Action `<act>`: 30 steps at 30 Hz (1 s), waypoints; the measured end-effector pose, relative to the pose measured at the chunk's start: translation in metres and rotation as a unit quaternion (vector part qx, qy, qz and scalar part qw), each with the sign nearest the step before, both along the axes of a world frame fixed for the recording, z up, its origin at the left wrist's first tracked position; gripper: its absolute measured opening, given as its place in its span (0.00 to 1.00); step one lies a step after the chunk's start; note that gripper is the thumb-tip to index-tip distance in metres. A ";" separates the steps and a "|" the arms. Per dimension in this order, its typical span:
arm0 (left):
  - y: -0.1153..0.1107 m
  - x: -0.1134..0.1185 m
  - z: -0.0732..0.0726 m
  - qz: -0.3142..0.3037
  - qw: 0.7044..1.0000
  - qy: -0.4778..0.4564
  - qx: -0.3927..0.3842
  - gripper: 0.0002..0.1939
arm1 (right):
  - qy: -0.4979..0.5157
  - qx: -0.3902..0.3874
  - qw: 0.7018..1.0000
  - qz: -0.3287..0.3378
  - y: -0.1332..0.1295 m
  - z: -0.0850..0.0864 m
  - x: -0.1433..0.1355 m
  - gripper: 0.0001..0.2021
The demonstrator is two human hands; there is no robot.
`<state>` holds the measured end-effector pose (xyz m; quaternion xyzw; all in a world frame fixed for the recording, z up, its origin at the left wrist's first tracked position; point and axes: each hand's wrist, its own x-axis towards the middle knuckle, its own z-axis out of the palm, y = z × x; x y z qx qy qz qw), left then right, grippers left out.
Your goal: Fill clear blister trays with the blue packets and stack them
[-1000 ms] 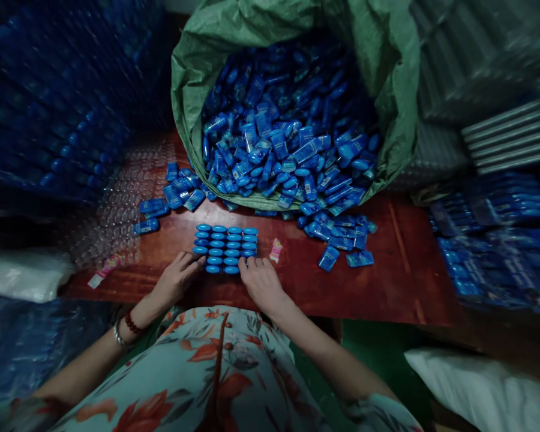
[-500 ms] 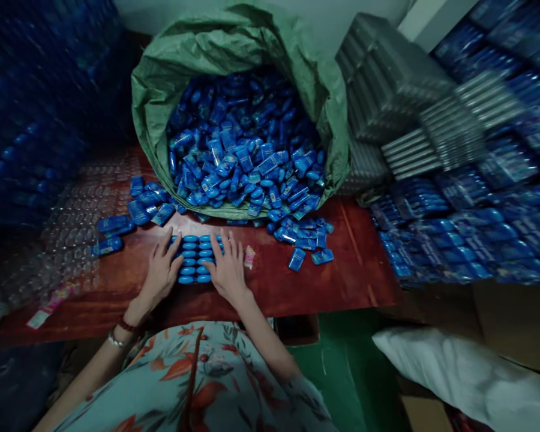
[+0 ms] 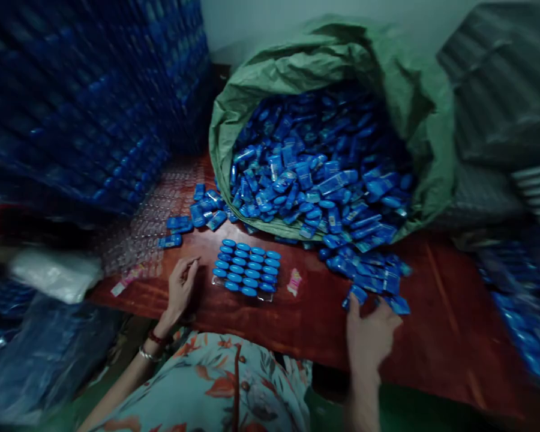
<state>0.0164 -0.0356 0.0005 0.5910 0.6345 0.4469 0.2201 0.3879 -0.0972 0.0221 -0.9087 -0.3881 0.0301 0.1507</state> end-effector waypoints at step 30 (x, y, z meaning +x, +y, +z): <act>0.066 -0.045 0.026 -0.055 0.986 0.155 0.034 0.16 | 0.544 -0.020 0.831 0.114 -0.004 -0.013 -0.067 0.35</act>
